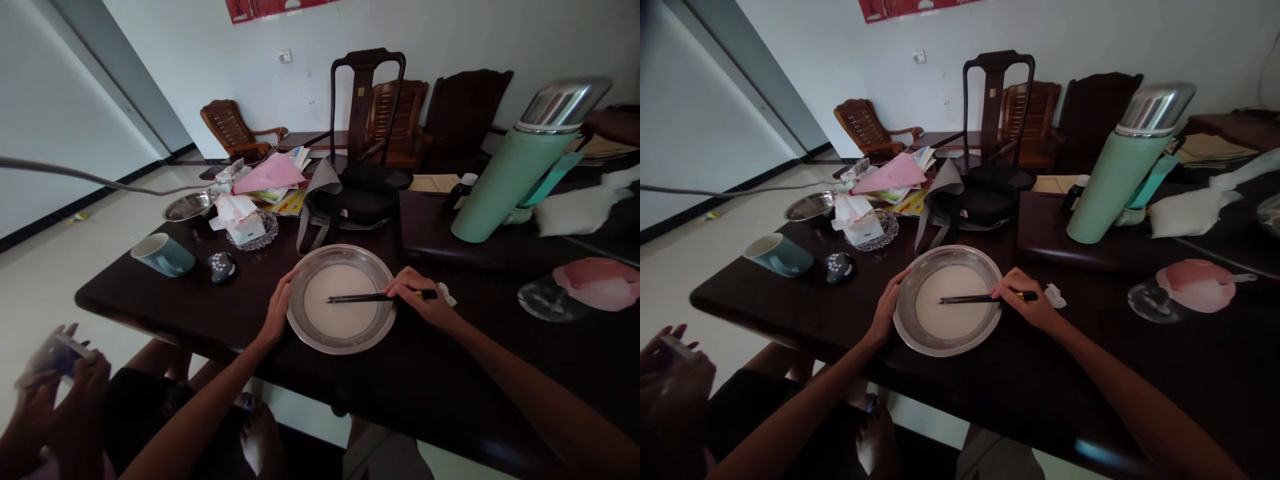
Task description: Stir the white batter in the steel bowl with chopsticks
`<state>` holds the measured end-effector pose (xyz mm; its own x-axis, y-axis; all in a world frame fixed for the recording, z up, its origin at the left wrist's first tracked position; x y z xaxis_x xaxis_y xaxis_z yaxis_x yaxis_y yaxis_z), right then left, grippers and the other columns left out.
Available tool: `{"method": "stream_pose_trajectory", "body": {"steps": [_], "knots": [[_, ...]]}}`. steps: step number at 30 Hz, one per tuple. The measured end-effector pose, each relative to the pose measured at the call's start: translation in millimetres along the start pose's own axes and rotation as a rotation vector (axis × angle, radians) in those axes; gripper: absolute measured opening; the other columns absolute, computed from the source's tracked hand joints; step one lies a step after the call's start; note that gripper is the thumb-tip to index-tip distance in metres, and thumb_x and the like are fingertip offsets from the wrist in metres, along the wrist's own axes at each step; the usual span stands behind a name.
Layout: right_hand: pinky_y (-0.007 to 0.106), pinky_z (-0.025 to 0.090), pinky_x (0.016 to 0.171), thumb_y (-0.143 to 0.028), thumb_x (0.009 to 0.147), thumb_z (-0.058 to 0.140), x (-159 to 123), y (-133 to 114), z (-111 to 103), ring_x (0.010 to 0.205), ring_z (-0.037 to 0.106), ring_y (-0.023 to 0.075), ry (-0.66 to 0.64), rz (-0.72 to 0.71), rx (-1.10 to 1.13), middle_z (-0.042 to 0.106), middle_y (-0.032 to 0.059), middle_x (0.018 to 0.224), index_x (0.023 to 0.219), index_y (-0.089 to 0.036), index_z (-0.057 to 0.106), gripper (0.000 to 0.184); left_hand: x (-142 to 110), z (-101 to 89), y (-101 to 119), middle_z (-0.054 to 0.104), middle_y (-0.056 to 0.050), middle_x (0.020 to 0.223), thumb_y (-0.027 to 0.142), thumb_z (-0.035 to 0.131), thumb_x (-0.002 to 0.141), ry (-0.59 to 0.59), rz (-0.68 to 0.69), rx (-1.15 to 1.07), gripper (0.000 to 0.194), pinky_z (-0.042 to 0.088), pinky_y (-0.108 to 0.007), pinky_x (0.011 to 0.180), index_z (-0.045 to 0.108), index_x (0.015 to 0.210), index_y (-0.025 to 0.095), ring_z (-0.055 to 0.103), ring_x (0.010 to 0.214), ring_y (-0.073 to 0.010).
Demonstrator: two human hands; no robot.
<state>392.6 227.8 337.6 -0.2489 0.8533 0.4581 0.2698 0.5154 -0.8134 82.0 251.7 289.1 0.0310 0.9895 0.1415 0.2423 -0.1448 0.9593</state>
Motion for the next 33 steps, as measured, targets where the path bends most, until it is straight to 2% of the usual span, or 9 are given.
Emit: {"method": "stream_pose_trajectory", "body": {"steps": [4, 9, 11, 14, 19, 24, 29, 33], "knots": [[0.038, 0.048, 0.073, -0.035, 0.096, 0.051, 0, 5, -9, 0.075, 0.062, 0.0201, 0.095, 0.047, 0.024, 0.071, 0.0041, 0.076, 0.070, -0.024, 0.070, 0.034, 0, -0.3, 0, 0.055, -0.007, 0.141, 0.050, 0.039, 0.094, 0.001, 0.011, -0.007, 0.051, 0.035, -0.041, 0.111, 0.055, 0.132, 0.020, 0.048, 0.130, -0.0259], [0.039, 0.048, 0.075, -0.033, 0.094, 0.055, 0, 2, 1, 0.081, 0.062, 0.0212, -0.026, 0.003, 0.009, 0.073, 0.0042, 0.080, 0.076, -0.025, 0.072, 0.026, 0, -0.8, 0, 0.054, -0.008, 0.142, 0.050, 0.039, 0.094, 0.007, 0.006, 0.018, 0.051, 0.035, -0.041, 0.111, 0.054, 0.133, 0.020, 0.049, 0.130, -0.0256], [0.039, 0.048, 0.077, -0.032, 0.093, 0.056, 0, 3, -2, 0.082, 0.063, 0.0210, 0.013, 0.011, -0.001, 0.073, 0.0039, 0.082, 0.077, -0.025, 0.072, 0.024, 0, -0.7, -1, 0.054, -0.008, 0.142, 0.051, 0.038, 0.094, 0.008, 0.001, 0.028, 0.052, 0.036, -0.040, 0.110, 0.053, 0.133, 0.019, 0.049, 0.129, -0.0253], [0.037, 0.048, 0.074, -0.034, 0.095, 0.052, -1, 6, -9, 0.077, 0.063, 0.0199, 0.090, 0.054, 0.040, 0.072, 0.0035, 0.078, 0.072, -0.025, 0.071, 0.031, 0, 0.0, 0, 0.055, -0.008, 0.141, 0.051, 0.038, 0.094, 0.002, -0.003, 0.022, 0.053, 0.036, -0.039, 0.110, 0.053, 0.134, 0.019, 0.050, 0.128, -0.0251], [0.038, 0.048, 0.076, -0.034, 0.094, 0.055, 1, 1, -1, 0.081, 0.063, 0.0213, -0.011, 0.010, 0.031, 0.074, 0.0035, 0.080, 0.075, -0.026, 0.073, 0.027, 0, -0.4, 0, 0.053, -0.009, 0.143, 0.051, 0.040, 0.094, 0.006, -0.004, 0.002, 0.053, 0.036, -0.040, 0.110, 0.053, 0.133, 0.018, 0.049, 0.129, -0.0250], [0.037, 0.047, 0.073, -0.037, 0.095, 0.053, 1, 4, -11, 0.075, 0.062, 0.0205, 0.100, 0.071, 0.032, 0.072, 0.0033, 0.075, 0.070, -0.025, 0.072, 0.033, 0, 0.7, 3, 0.053, -0.008, 0.143, 0.051, 0.039, 0.094, 0.003, -0.002, -0.003, 0.052, 0.035, -0.039, 0.110, 0.054, 0.133, 0.019, 0.048, 0.130, -0.0249], [0.038, 0.049, 0.075, -0.037, 0.093, 0.055, 0, 7, -6, 0.079, 0.063, 0.0211, 0.036, 0.077, 0.068, 0.073, 0.0038, 0.076, 0.074, -0.026, 0.074, 0.029, 0, -0.5, 3, 0.056, -0.009, 0.140, 0.052, 0.039, 0.093, 0.023, -0.010, 0.029, 0.054, 0.037, -0.041, 0.109, 0.054, 0.133, 0.018, 0.050, 0.128, -0.0261], [0.038, 0.049, 0.076, -0.038, 0.094, 0.055, 0, 10, -9, 0.078, 0.063, 0.0206, 0.095, 0.097, 0.072, 0.073, 0.0040, 0.077, 0.074, -0.026, 0.075, 0.030, 0, 0.2, 4, 0.054, -0.009, 0.142, 0.053, 0.038, 0.093, 0.014, -0.010, 0.035, 0.055, 0.038, -0.040, 0.108, 0.053, 0.134, 0.018, 0.050, 0.128, -0.0257]]}}
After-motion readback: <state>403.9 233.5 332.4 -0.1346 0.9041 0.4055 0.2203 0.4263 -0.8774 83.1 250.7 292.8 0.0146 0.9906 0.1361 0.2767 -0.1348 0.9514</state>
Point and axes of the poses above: each hand's wrist, its own x-axis towards the middle knuckle, its own z-axis out of the palm, y = z × x, the point moved 7 cm from there along x, towards the middle knuckle
